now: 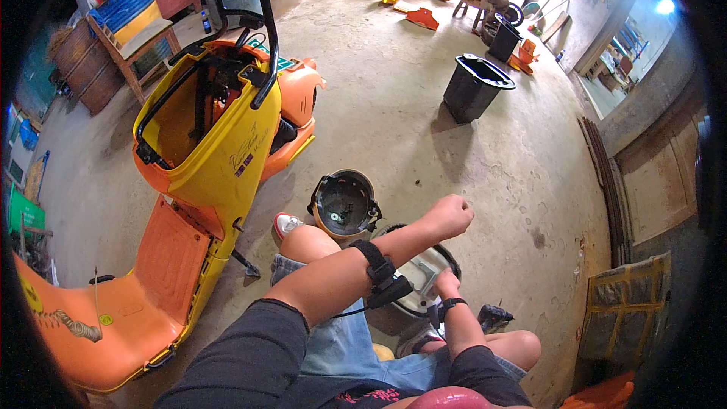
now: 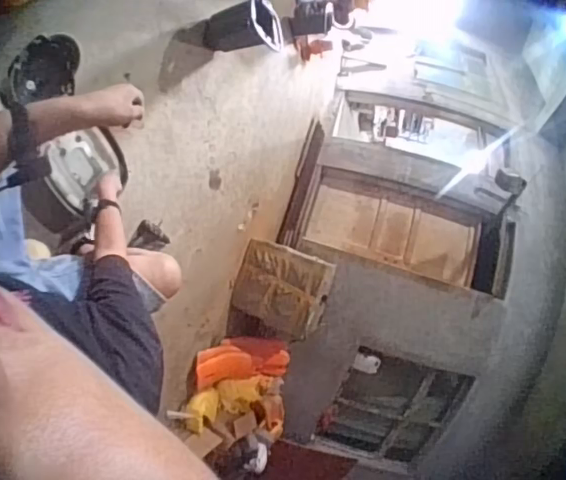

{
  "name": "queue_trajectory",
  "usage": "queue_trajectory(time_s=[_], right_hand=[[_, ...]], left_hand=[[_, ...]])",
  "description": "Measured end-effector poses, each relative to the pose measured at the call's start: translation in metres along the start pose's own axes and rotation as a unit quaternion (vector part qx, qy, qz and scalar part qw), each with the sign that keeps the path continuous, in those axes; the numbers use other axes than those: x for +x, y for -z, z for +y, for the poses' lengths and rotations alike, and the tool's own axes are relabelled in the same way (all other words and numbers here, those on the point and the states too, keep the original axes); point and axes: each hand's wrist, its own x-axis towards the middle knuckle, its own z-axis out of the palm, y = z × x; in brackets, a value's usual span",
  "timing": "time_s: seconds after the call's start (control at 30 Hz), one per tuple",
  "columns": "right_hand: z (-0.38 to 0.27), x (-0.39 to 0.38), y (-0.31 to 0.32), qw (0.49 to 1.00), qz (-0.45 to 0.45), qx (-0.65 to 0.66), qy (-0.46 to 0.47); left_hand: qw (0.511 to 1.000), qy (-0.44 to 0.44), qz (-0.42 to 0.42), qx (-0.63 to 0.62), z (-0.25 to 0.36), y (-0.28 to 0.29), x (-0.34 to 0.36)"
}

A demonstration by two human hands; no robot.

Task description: Working on a motorcycle seat or body panel component while sitting in a garage.

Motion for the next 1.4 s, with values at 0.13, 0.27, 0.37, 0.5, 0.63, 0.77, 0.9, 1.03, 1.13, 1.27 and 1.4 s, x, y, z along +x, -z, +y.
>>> queue_trajectory(time_s=[0.13, 0.27, 0.37, 0.5, 0.63, 0.77, 0.9, 1.03, 1.13, 1.27, 1.4], right_hand=[[0.0, 0.002, -0.001, 1.0, 0.014, -0.007, -0.016], [0.003, 0.006, -0.007, 1.0, 0.024, 0.003, 0.002], [0.006, 0.014, -0.013, 0.999, 0.035, -0.018, 0.022], [0.01, 0.027, -0.02, 0.999, 0.025, -0.025, 0.02], [0.01, 0.027, -0.019, 0.999, 0.0, -0.05, 0.013], [0.002, 0.011, -0.009, 1.0, 0.011, -0.004, -0.004], [-0.004, -0.001, 0.002, 0.999, 0.02, -0.008, -0.033], [-0.003, -0.003, 0.004, 1.0, 0.023, 0.001, 0.002], [0.0, 0.0, 0.002, 0.999, 0.022, -0.025, 0.016], [0.0, 0.007, -0.001, 0.999, 0.033, -0.005, 0.014], [0.001, 0.015, -0.005, 1.0, 0.015, -0.015, 0.011]], left_hand=[[0.999, -0.01, 0.022, -0.026, -0.002, -0.004, 0.002], [1.0, -0.018, 0.017, -0.002, -0.004, -0.006, 0.004], [0.999, -0.022, 0.028, -0.011, -0.004, -0.008, 0.003], [0.999, -0.017, 0.03, -0.017, -0.003, -0.007, 0.003], [1.0, -0.013, 0.009, 0.016, -0.003, -0.004, 0.004], [1.0, -0.011, 0.006, 0.003, -0.003, -0.004, 0.004], [1.0, -0.018, 0.008, 0.001, -0.005, -0.004, 0.005], [1.0, -0.011, 0.002, 0.001, -0.007, -0.007, 0.008], [1.0, -0.007, 0.001, -0.006, -0.007, -0.007, 0.008], [1.0, -0.017, 0.018, -0.002, -0.006, -0.007, 0.006], [0.999, -0.02, 0.029, -0.012, -0.004, -0.006, 0.002]])
